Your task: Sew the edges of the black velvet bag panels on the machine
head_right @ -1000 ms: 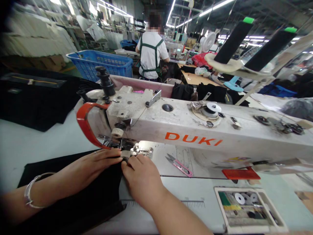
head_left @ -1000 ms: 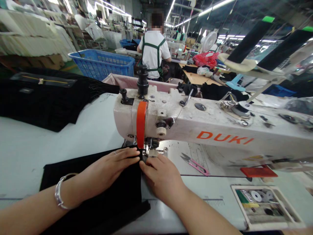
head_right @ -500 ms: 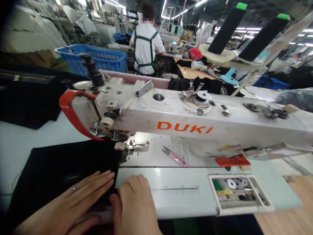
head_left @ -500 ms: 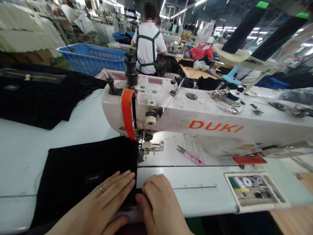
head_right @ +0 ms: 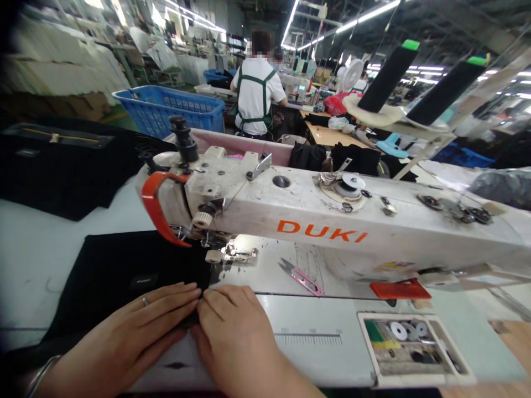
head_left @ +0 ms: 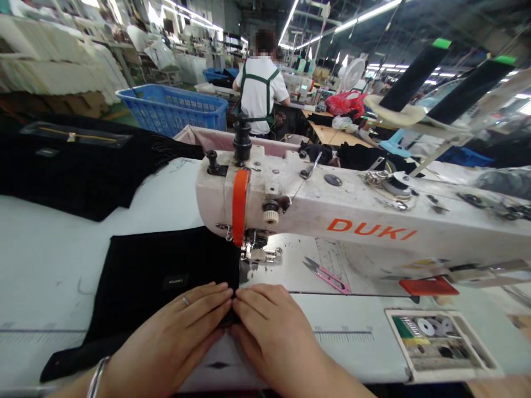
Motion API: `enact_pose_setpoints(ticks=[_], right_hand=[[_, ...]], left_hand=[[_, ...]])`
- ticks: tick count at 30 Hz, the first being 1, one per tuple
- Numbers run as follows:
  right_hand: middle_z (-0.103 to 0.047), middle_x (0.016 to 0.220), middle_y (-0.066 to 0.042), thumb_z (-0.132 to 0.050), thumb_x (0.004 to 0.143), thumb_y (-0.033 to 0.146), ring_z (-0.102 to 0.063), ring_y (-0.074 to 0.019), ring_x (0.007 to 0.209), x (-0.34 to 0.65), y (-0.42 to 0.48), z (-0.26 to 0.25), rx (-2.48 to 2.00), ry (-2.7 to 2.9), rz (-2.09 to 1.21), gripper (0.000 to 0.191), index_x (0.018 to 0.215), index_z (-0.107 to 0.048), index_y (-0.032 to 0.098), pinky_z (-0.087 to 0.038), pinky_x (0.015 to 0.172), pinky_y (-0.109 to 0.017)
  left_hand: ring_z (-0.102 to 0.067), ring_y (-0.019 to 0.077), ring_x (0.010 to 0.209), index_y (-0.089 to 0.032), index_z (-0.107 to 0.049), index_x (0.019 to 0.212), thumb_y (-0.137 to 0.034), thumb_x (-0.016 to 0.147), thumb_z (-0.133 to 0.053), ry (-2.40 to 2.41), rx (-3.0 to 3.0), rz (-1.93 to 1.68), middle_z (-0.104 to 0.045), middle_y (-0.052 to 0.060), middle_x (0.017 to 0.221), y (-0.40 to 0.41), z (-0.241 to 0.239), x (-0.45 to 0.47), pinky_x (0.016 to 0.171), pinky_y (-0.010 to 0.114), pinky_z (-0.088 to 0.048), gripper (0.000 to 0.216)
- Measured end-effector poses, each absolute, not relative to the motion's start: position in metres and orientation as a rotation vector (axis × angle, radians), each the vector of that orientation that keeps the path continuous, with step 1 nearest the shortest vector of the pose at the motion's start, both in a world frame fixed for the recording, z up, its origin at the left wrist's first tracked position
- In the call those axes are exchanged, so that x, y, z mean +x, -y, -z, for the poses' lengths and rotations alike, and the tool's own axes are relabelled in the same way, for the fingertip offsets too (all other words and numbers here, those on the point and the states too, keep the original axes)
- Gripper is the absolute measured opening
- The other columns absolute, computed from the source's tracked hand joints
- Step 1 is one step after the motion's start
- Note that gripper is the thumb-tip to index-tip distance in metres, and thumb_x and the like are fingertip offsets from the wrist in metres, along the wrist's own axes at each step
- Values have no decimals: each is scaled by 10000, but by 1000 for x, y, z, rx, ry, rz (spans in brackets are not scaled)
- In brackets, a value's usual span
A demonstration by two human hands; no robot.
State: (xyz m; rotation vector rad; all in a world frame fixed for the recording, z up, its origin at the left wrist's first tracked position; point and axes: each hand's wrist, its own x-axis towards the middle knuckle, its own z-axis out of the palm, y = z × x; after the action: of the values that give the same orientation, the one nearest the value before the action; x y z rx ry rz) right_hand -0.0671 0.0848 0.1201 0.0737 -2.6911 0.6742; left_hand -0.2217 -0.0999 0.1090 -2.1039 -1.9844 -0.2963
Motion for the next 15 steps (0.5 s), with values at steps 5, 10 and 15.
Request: enact_pose_setpoints(ticks=[5, 10, 15], right_hand=[[-720, 1124, -69, -687, 983, 231, -631, -281, 1051, -83, -96, -126, 28, 2833, -582, 227, 1200, -695, 165, -560, 947, -450], [-693, 1088, -79, -710, 969, 284, -618, -297, 1019, -97, -107, -127, -41, 2855, -483, 220, 1169, -715, 193, -563, 902, -451], [-728, 1104, -85, -673, 996, 297, -644, -293, 1016, -110, -115, -122, -52, 2882, -435, 273, 1244, -693, 184, -541, 899, -432]], left_hand=[[-654, 196, 1307, -184, -653, 1380, -199, 1019, -543, 2062, -2094, 523, -705, 65, 1402, 81, -110, -242, 1140, 334, -548, 378], [-653, 204, 1311, -220, -654, 1371, -239, 1013, -597, 2091, -2119, 568, -699, 50, 1413, 69, -105, -263, 1150, 378, -546, 363], [-679, 218, 1266, -183, -675, 1333, -237, 1029, -562, 2021, -2130, 564, -727, 80, 1359, 55, -104, -281, 1140, 389, -548, 329]])
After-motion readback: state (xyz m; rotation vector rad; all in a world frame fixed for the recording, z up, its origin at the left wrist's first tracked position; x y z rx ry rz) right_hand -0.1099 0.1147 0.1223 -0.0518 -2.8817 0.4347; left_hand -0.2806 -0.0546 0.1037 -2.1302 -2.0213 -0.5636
